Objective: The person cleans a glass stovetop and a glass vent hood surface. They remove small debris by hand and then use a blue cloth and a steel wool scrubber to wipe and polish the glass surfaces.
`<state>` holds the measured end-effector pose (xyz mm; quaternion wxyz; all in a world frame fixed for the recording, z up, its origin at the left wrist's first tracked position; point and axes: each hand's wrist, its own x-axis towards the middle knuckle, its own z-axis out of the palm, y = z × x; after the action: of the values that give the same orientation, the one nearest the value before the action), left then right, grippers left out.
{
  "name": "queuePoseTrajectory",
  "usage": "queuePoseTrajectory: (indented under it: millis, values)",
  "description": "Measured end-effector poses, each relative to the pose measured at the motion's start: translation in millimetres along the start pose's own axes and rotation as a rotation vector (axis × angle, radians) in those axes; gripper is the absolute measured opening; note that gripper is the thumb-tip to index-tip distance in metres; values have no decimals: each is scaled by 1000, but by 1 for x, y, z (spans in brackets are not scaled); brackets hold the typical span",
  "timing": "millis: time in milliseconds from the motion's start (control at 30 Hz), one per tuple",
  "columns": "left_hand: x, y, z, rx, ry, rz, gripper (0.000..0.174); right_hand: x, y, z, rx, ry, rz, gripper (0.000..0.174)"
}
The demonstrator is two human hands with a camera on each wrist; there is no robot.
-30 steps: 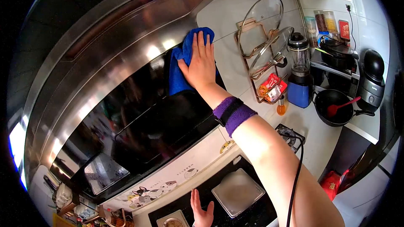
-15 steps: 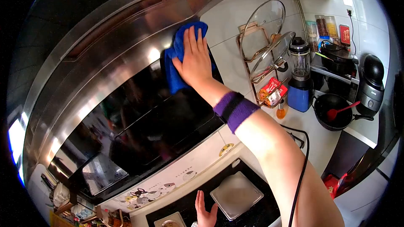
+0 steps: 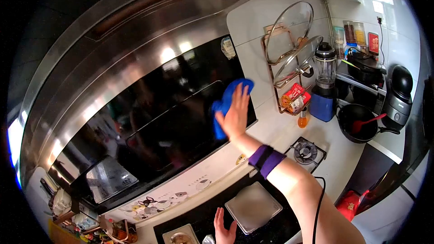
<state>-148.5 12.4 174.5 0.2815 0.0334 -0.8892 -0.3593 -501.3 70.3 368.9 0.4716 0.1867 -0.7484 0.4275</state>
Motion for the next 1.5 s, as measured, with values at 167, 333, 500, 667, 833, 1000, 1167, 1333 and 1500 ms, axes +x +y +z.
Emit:
queuePoseTrajectory:
  millis: [167,333,500,667,833,1000,1167,1333,1500]
  values:
    - [8,-1,5,-8,4,36,69,28,-49,-23,82,-123,-331,101]
    - [4,-12,12,-57,12,-4,68,159,-60,-32,80,246,-179,87]
    - [1,-6,10,-47,-1,-14,68,168,-44,-13,14,298,-154,83]
    - [16,-4,16,-95,-19,-6,71,133,-68,-30,122,130,-466,86]
    - [45,-13,4,-170,-27,-71,77,164,-44,-20,29,297,-175,82]
    - [91,11,-10,-200,120,-91,73,103,-91,-26,152,33,-517,89]
    - [88,22,-19,-189,105,-121,75,110,-40,-39,43,35,-452,90]
    - [36,1,-16,-196,83,-234,75,59,23,-6,0,148,-103,89]
    - [0,-9,-26,-241,50,-316,74,-34,40,31,65,196,197,92]
